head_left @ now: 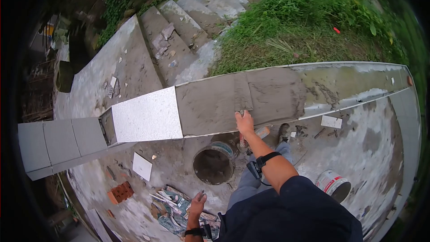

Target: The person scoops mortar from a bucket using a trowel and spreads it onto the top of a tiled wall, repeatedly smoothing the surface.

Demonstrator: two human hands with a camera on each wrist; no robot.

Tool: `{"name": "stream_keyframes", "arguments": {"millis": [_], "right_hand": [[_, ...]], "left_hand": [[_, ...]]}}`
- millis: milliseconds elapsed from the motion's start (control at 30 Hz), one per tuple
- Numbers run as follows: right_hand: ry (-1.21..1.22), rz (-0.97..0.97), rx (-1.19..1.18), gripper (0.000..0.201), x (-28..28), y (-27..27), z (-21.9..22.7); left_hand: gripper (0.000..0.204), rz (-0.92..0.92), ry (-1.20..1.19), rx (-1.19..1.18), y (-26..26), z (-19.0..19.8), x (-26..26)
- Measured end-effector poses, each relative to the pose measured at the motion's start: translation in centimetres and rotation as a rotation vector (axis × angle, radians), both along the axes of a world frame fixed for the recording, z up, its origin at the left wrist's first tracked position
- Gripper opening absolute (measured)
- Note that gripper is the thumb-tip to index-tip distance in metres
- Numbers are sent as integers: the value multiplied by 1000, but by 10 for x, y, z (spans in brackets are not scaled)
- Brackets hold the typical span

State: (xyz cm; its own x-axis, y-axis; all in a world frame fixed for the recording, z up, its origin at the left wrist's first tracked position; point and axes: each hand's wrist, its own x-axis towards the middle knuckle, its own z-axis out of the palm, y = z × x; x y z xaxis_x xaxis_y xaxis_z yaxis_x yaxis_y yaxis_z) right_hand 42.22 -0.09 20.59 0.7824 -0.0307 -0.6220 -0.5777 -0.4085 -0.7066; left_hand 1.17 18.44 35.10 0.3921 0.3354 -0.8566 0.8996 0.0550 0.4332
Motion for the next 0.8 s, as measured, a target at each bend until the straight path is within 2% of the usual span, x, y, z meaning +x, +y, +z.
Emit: {"name": "stream_keyframes", "arguments": {"millis": [100,167,267,300,367,500,600,667,800], "right_hand": [[-2,15,-17,63,3,-19,-6],[-220,49,-137,48,4,-29,-29],[-277,14,-175,49,8,-45,-38],[-278,12,-177,49,9,-53,-38],[-61,19,-82,61,18,-70,-15],[-23,1,-42,61,26,-94,2],[-35,19,-64,61,28,-107,-13],[-212,19,-126,43,28,-114,-36],[-258,-11,-155,41,29,-128,-53]], "left_hand": [[53,-66,19,23,-5,6,6],[53,-40,7,-1,-4,-1,1],[52,-55,66,11,-8,1,1],[52,-58,65,10,-9,1,1],[51,-54,52,17,-12,1,0],[51,-42,87,17,-21,7,10],[50,-75,90,40,-28,12,19],[51,-38,83,27,-30,11,21],[51,-82,30,50,-31,6,20]]}}
